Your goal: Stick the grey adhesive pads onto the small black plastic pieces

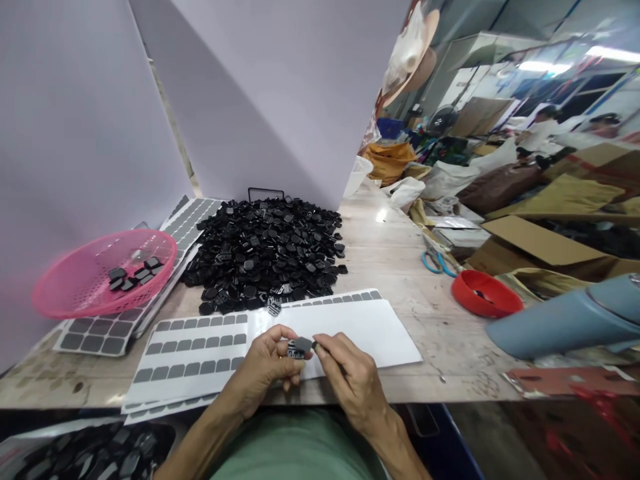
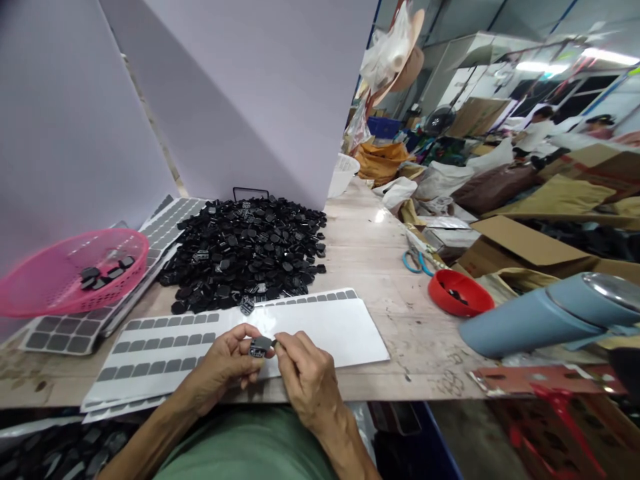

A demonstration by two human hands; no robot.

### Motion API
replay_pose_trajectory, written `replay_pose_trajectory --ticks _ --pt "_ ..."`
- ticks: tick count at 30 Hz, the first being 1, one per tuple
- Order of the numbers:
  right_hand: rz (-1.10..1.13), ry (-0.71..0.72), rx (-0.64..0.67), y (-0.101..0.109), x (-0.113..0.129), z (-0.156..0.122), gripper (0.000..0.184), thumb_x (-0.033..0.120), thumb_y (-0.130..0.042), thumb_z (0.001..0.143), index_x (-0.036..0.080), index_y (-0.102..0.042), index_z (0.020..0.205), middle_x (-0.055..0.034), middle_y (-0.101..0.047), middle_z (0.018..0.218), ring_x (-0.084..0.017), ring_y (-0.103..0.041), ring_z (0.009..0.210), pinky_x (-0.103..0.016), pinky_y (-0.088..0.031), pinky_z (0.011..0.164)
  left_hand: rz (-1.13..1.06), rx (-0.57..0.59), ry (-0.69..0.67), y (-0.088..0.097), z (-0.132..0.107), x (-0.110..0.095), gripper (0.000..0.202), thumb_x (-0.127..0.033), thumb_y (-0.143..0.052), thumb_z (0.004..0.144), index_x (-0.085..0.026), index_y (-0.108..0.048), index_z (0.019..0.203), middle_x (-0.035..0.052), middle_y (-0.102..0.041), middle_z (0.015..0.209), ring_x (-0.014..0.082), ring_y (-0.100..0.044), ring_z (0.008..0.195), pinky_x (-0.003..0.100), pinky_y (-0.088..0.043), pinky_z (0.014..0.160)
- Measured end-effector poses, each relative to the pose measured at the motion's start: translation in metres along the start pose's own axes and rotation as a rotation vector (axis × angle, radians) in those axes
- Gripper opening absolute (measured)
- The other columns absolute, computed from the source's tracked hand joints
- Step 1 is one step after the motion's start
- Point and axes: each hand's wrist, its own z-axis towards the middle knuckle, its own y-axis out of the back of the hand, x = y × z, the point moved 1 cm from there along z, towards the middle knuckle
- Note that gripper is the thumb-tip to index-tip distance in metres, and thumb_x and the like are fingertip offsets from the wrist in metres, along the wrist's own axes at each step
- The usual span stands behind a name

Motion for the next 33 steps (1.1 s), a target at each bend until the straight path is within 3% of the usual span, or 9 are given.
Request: replay_pose_trajectory --ticks 3,9,16,20,33 --pt "-0.030 0.001 0.051 -0.0007 -0.0001 0.0031 0.023 0.018 -0.043 0.097 0.019 -0.059 0.113 -0.0039 -0.057 0.083 -0.015 -0.056 0.071 -0.026 -0.044 0.064 0.017 -0.007 0.009 0.0024 -0.0005 -0.0013 0.042 -0.017 -0.077 0.065 -0.017 -0.047 0.095 0.0050 -0.070 0.086 0.0068 -0.057 0.049 0.015 -0.040 0.042" --pt "-0.129 0.015 0.125 -0.0004 0.0009 0.0055 0.024 0.019 -0.039 0.097 0.017 -0.060 0.110 -0.0047 -0.056 0.081 -0.015 -0.055 0.067 -0.026 -0.043 0.061 0.052 -0.005 0.016 0.0009 -0.0011 -0.0024 0.037 -0.016 -0.074 0.065 -0.018 -0.049 0.092 -0.0041 -0.062 0.069 0.0071 -0.057 0.048 0.015 -0.040 0.042" --pt "-0.144 0.000 0.193 0.0027 0.0001 0.0052 0.026 0.019 -0.037 0.098 0.018 -0.060 0.110 -0.0049 -0.056 0.082 -0.016 -0.056 0.068 -0.027 -0.043 0.062 0.062 0.005 0.035 0.0000 0.0033 -0.0028 0.036 -0.014 -0.072 0.064 -0.017 -0.050 0.091 -0.0023 -0.065 0.070 0.0068 -0.056 0.048 0.015 -0.039 0.042" --pt "-0.161 -0.011 0.187 0.0035 -0.0006 0.0023 0.025 0.018 -0.037 0.097 0.018 -0.060 0.108 -0.0043 -0.056 0.081 -0.015 -0.056 0.067 -0.025 -0.043 0.062 0.053 0.015 0.050 -0.0014 0.0045 0.0000 0.038 -0.014 -0.073 0.062 -0.017 -0.049 0.092 0.0017 -0.068 0.081 0.0063 -0.057 0.047 0.015 -0.039 0.041" --pt "-0.244 -0.013 0.194 -0.0016 0.0030 -0.0037 0.024 0.018 -0.034 0.098 0.019 -0.058 0.101 -0.0035 -0.055 0.080 -0.014 -0.055 0.066 -0.024 -0.042 0.062 0.039 -0.001 0.016 -0.0054 0.0008 0.0042 0.036 -0.016 -0.073 0.060 -0.018 -0.049 0.087 -0.0001 -0.068 0.073 0.0071 -0.055 0.046 0.016 -0.037 0.041"
